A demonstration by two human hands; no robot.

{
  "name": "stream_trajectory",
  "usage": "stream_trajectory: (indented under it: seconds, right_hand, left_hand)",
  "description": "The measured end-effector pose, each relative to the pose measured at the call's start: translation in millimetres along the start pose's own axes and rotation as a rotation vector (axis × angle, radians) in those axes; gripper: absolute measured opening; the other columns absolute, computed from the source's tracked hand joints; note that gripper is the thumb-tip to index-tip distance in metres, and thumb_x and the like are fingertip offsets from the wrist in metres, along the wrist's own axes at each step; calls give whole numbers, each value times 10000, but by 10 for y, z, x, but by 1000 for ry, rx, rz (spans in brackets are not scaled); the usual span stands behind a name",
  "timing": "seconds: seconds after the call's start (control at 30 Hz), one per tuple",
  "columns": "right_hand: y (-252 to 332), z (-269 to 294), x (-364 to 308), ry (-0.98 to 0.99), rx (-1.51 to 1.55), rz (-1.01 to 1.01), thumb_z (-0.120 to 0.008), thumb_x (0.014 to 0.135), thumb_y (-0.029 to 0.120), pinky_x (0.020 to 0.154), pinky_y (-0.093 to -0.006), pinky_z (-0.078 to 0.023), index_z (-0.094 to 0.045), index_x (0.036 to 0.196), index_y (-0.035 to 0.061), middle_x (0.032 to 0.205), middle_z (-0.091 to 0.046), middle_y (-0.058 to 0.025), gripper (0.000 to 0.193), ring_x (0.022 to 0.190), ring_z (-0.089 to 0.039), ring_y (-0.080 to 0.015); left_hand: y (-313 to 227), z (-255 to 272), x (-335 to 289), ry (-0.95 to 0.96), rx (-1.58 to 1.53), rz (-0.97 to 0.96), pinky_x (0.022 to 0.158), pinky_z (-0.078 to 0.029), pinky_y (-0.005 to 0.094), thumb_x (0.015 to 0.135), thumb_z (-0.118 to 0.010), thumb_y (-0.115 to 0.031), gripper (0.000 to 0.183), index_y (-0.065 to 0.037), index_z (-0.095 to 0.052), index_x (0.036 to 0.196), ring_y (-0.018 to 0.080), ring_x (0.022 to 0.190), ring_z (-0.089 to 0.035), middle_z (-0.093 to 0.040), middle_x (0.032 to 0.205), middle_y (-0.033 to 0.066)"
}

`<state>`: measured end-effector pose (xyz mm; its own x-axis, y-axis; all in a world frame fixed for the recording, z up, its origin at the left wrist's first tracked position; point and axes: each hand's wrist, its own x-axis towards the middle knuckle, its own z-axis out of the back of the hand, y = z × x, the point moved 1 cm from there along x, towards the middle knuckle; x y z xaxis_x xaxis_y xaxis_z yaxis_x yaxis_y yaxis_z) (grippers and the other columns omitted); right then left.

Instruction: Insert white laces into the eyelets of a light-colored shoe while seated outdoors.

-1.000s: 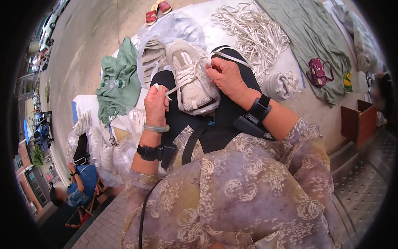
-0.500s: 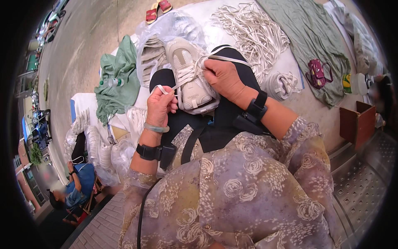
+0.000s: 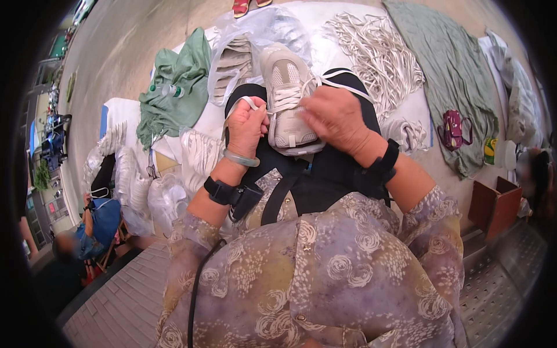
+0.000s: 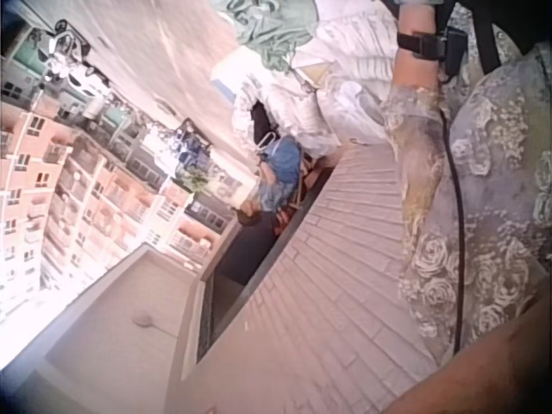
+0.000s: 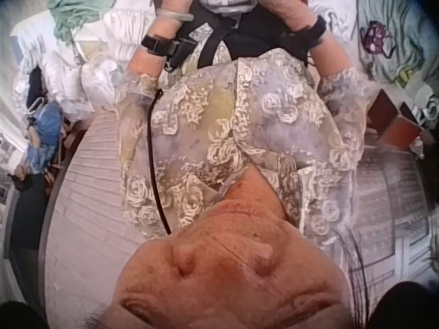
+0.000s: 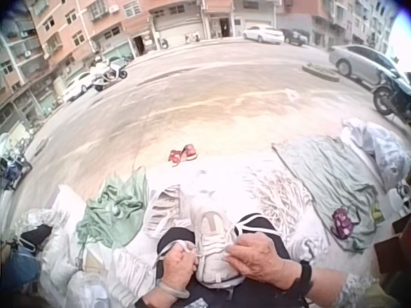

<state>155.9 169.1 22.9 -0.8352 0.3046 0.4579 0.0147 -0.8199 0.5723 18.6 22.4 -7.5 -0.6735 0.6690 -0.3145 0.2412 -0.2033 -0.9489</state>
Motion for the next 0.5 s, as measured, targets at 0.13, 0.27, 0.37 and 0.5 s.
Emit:
stream_trajectory:
  seconds: [0.13,0.27,0.37,0.5]
  right_hand:
    - [172,-124,81,269,-154,237,-592,722,170,713,-341,-332,-561,867,142,722,-461,-12,151,737,-482,-189]
    - [160,-191,148,240,-245,193,-582,736,170,709,-341,-341,-570,884,129,749,-486,-18,154,744,-499,-191]
    - [126,-200,147,217,-209,146,-582,741,150,713,-343,-344,-576,939,118,777,-503,-24,201,760,-511,-193]
    - [107,-217,139,219,-197,113,-608,722,129,722,-352,-350,-562,1014,98,797,-517,-34,296,772,-521,-200]
  left_hand:
    - [56,-20,40,-71,103,-105,480,-392,215,824,-533,-67,56,-42,-539,873,50,507,-473,-536,596,-7]
    - [101,11,58,-101,148,-146,495,-409,224,812,-539,-67,63,-39,-544,868,53,523,-492,-541,591,-4]
    - [129,16,81,-114,145,-134,497,-413,236,807,-543,-78,66,-42,-546,862,62,529,-496,-542,589,2]
    - [161,-3,104,-137,220,-163,509,-420,258,799,-551,-95,81,-45,-548,863,85,528,-501,-546,588,17]
